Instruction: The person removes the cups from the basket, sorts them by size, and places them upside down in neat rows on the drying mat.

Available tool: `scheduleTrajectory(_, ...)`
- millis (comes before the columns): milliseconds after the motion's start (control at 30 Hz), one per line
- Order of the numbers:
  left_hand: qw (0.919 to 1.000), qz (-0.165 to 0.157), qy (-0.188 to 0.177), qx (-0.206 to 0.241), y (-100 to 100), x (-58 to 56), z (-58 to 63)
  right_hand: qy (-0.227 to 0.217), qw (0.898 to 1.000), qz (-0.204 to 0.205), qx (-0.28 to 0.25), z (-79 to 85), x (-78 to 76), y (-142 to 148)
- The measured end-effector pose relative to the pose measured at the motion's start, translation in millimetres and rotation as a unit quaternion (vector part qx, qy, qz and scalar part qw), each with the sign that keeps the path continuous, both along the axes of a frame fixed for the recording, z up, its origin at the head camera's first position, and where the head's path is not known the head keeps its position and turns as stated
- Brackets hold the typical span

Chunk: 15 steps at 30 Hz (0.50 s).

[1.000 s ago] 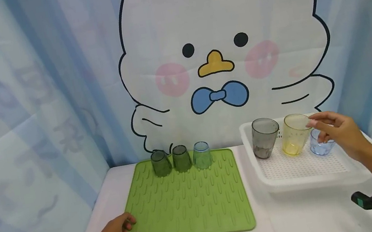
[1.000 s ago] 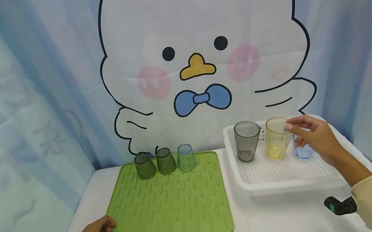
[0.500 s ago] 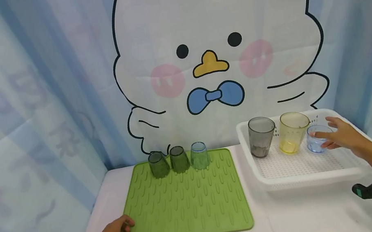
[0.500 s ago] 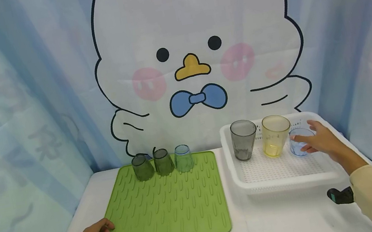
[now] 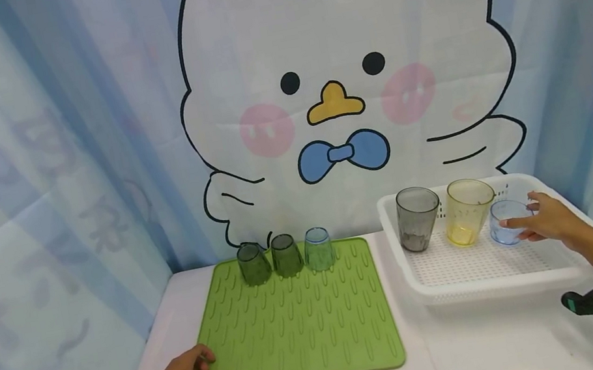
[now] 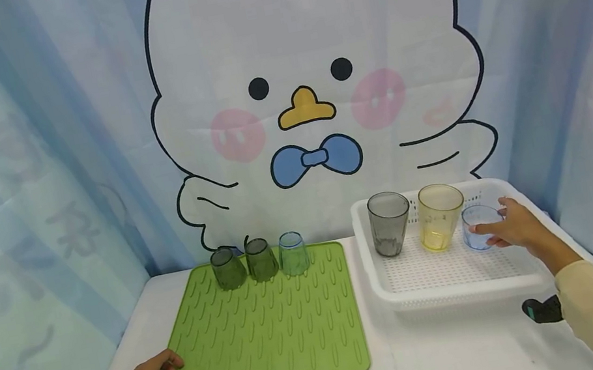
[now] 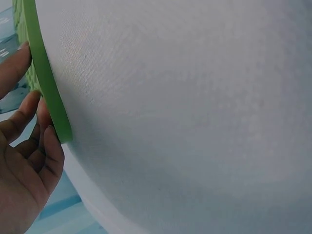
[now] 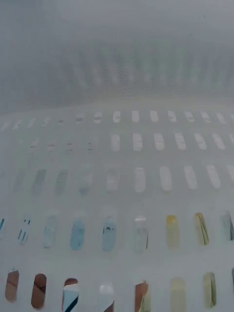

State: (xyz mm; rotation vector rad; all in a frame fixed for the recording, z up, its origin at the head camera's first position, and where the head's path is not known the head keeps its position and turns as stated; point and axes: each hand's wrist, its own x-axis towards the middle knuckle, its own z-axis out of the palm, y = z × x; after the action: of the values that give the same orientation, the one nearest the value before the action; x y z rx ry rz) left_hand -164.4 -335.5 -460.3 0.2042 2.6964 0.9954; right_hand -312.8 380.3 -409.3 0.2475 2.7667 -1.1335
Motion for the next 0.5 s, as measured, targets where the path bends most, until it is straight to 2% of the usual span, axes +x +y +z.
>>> scheduleTrajectory(267,1.0,-0.007,0.006,-0.001,-1.1,0.3,-0.9,-0.025,0.999,-0.005,0.026,-4.9,-4.6,-0.8)
scheduleTrajectory(500,0.9999,-0.013,0.002,0.002,-1.0,-0.1,0.0,-0.033,0.998,0.009,0.045,-3.3,-7.6,1.0)
